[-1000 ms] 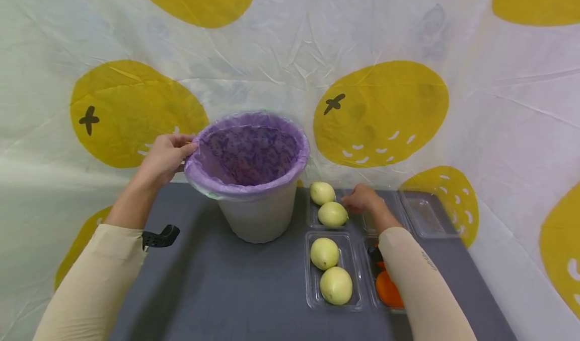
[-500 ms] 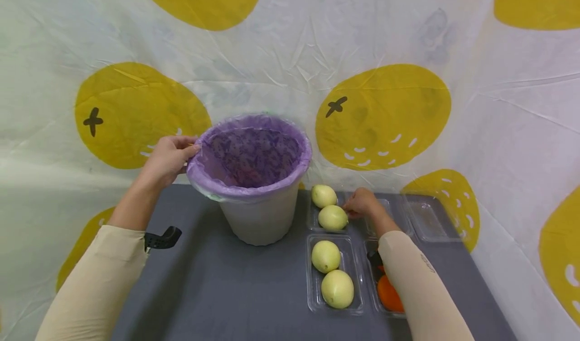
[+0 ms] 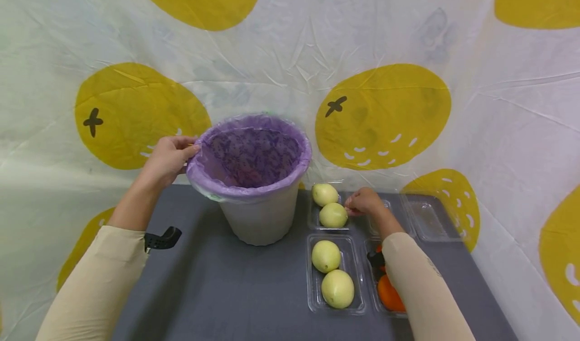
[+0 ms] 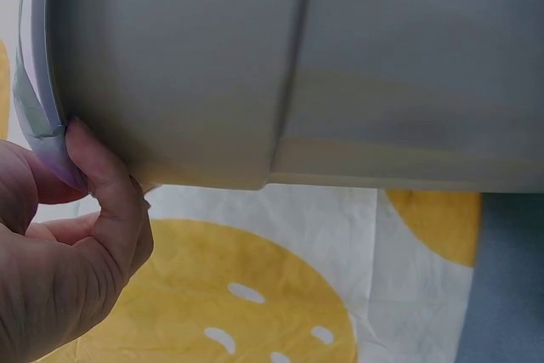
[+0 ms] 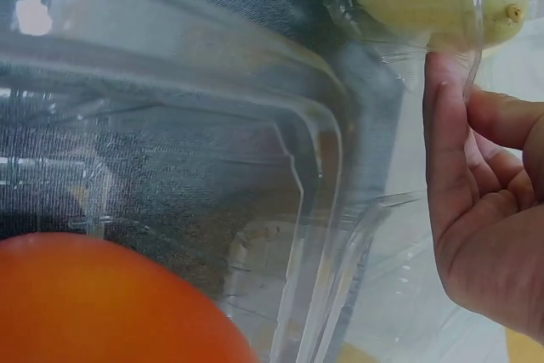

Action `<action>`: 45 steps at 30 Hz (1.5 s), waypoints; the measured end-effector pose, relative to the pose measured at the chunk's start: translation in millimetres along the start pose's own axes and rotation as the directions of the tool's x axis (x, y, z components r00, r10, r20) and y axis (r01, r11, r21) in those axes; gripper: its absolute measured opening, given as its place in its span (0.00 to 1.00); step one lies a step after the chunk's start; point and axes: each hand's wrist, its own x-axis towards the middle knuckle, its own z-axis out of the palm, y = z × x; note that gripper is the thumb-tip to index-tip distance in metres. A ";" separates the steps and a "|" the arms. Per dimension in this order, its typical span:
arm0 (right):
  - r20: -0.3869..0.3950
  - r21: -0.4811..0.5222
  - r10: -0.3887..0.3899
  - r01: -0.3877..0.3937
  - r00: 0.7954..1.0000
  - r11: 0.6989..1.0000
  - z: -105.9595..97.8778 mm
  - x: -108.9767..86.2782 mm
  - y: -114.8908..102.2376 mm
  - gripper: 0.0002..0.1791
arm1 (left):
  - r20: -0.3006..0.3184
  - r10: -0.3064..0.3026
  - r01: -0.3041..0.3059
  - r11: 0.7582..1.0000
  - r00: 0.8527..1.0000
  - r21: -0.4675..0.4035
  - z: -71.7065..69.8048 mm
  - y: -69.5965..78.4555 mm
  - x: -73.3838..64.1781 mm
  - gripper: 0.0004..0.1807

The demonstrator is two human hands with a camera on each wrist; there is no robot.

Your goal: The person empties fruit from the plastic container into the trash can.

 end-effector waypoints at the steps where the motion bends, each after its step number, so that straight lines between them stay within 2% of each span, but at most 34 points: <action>1: -0.002 0.018 0.003 -0.003 1.000 1.000 -1.3 0.6 0.8 0.14 | 0.000 0.000 0.000 1.000 1.000 -0.001 0.1 -0.1 0.0 0.26; 6: 0.014 0.106 -0.007 0.005 1.000 0.994 -8.1 -2.1 -1.6 0.15 | -0.001 -0.009 0.009 1.000 1.000 -0.005 0.3 -0.4 0.2 0.26; 11: 0.048 0.141 -0.053 0.045 0.997 0.989 -16.1 -12.7 -10.5 0.13 | -0.005 -0.010 0.010 1.000 1.000 -0.005 0.2 -0.3 0.8 0.26; 16: 0.029 0.084 -0.054 0.051 0.998 0.995 -20.3 -18.0 -16.3 0.15 | -0.008 0.001 -0.001 1.000 1.000 0.013 0.6 -0.4 0.8 0.25; 21: 0.042 0.042 -0.091 0.089 0.995 0.995 -27.2 -25.9 -22.3 0.17 | -0.010 0.001 0.000 1.000 1.000 0.024 0.4 -0.2 0.5 0.25; 34: 0.014 0.009 -0.145 0.145 0.989 0.989 -48.1 -54.4 -45.3 0.18 | -0.005 -0.009 0.009 1.000 1.000 0.030 -0.5 2.4 -0.1 0.26; 45: 0.000 0.004 -0.175 0.175 0.985 0.985 -66.9 -67.6 -52.9 0.17 | 0.003 -0.004 0.004 1.000 1.000 0.024 -0.7 1.0 0.0 0.26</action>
